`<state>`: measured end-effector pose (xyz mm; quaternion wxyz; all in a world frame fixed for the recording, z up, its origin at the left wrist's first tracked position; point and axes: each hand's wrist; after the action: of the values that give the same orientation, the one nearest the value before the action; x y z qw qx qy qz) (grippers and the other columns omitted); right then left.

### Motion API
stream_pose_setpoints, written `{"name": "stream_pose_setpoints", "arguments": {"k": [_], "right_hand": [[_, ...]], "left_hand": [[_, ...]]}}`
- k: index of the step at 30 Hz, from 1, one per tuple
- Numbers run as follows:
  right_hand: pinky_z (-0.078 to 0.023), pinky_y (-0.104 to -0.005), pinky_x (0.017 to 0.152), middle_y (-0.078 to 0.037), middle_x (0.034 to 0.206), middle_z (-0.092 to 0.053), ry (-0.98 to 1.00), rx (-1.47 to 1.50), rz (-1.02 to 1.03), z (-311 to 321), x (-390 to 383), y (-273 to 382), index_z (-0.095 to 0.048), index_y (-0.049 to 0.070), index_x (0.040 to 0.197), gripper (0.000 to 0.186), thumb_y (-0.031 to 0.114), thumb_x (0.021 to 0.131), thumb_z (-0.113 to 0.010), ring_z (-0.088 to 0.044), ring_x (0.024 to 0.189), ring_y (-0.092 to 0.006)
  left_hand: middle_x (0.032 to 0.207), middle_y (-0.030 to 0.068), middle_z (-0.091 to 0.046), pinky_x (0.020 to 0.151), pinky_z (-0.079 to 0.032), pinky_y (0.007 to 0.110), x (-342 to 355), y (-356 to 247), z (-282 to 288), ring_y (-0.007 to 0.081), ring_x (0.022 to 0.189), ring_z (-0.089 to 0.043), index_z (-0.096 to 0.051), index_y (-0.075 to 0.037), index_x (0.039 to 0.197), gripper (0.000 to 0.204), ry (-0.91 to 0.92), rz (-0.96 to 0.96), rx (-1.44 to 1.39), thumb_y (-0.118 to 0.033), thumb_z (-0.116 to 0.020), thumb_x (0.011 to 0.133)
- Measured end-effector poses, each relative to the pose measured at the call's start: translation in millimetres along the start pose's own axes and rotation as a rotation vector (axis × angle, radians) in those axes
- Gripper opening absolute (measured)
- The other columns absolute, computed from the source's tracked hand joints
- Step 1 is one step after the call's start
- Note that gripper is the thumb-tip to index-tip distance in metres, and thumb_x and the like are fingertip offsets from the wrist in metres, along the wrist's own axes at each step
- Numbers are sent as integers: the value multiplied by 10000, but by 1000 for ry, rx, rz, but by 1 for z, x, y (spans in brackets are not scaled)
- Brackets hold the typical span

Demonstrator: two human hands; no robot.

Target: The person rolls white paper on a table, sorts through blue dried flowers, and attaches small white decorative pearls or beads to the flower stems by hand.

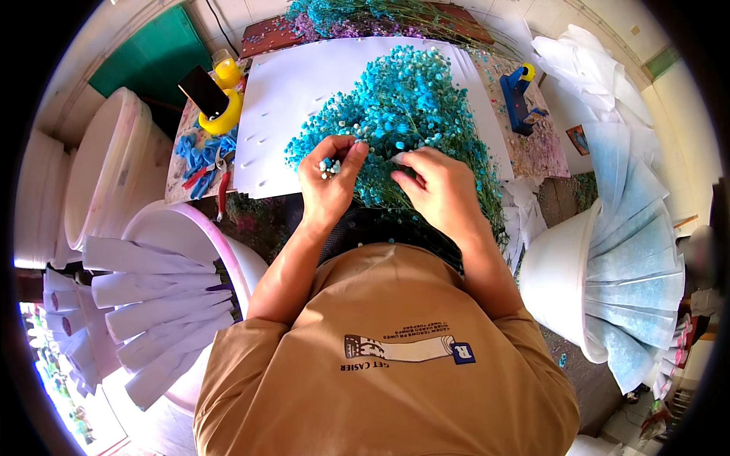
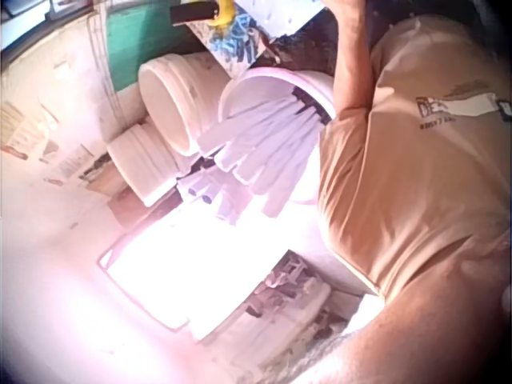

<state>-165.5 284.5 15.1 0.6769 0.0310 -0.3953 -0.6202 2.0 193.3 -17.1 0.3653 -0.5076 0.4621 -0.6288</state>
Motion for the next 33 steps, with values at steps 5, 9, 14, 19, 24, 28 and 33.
{"name": "stream_pose_setpoints", "arguments": {"k": [5, 9, 14, 19, 24, 28, 33], "right_hand": [[-539, -391, 657, -124, 880, -719, 100, 13, -90, -18, 3, -16, -745, 59, 932, 114, 140, 855, -763, -699, 769, -328], [-541, -394, 660, -127, 880, -721, 58, 23, -87, -19, 4, -19, -737, 49, 923, 112, 132, 853, -762, -700, 773, -331], [-534, -398, 645, -117, 848, -706, 25, -44, -17, -20, 2, -18, -730, 47, 910, 117, 132, 841, -772, -688, 744, -331], [-523, -399, 622, -100, 798, -681, 2, -83, 26, -21, 0, -21, -730, 60, 894, 86, 107, 833, -769, -672, 713, -313], [-524, -394, 627, -93, 796, -680, 34, -86, 72, -29, -2, -20, -709, 54, 872, 72, 91, 836, -759, -673, 717, -301], [-518, -393, 612, -99, 801, -673, -17, -18, 36, -31, -2, -30, -684, 55, 879, 76, 75, 844, -748, -662, 707, -313], [-518, -387, 617, -109, 837, -689, -28, 58, -34, -33, -2, -28, -676, 51, 901, 91, 77, 853, -749, -665, 711, -324]], "left_hand": [[781, 57, -685, 659, -502, 302, 4, -8, 7, 117, 685, -607, -697, -4, 1014, 169, 19, -192, 143, -96, -774, 893], [746, 77, -609, 654, -505, 308, 6, -35, 14, 202, 661, -615, -675, -47, 1118, 260, 108, -436, 408, -62, -756, 871], [803, 89, -610, 628, -514, 428, 12, -25, 10, 319, 716, -637, -642, -74, 917, 170, 400, -672, 899, -58, -692, 756], [744, 58, -559, 585, -493, 400, -2, -36, 12, 266, 653, -610, -562, -99, 769, 117, 429, -745, 1051, -76, -668, 725], [762, 85, -610, 575, -510, 410, 9, -15, 12, 289, 653, -630, -589, -67, 791, 116, 406, -657, 981, -118, -693, 783], [699, 131, -660, 555, -506, 366, 61, 3, 32, 217, 625, -651, -651, -17, 886, 145, 7, -379, 577, -161, -643, 892], [651, 79, -601, 582, -465, 342, 95, -18, 56, 131, 617, -549, -655, 11, 975, 277, 33, 16, 119, -258, -690, 924]]}}
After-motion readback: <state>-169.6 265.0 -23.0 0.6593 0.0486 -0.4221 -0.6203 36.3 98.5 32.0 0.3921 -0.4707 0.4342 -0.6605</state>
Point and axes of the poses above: each hand's wrist, its own x-axis towards the middle knuckle, its own z-axis out of the back of the hand, y = z × x
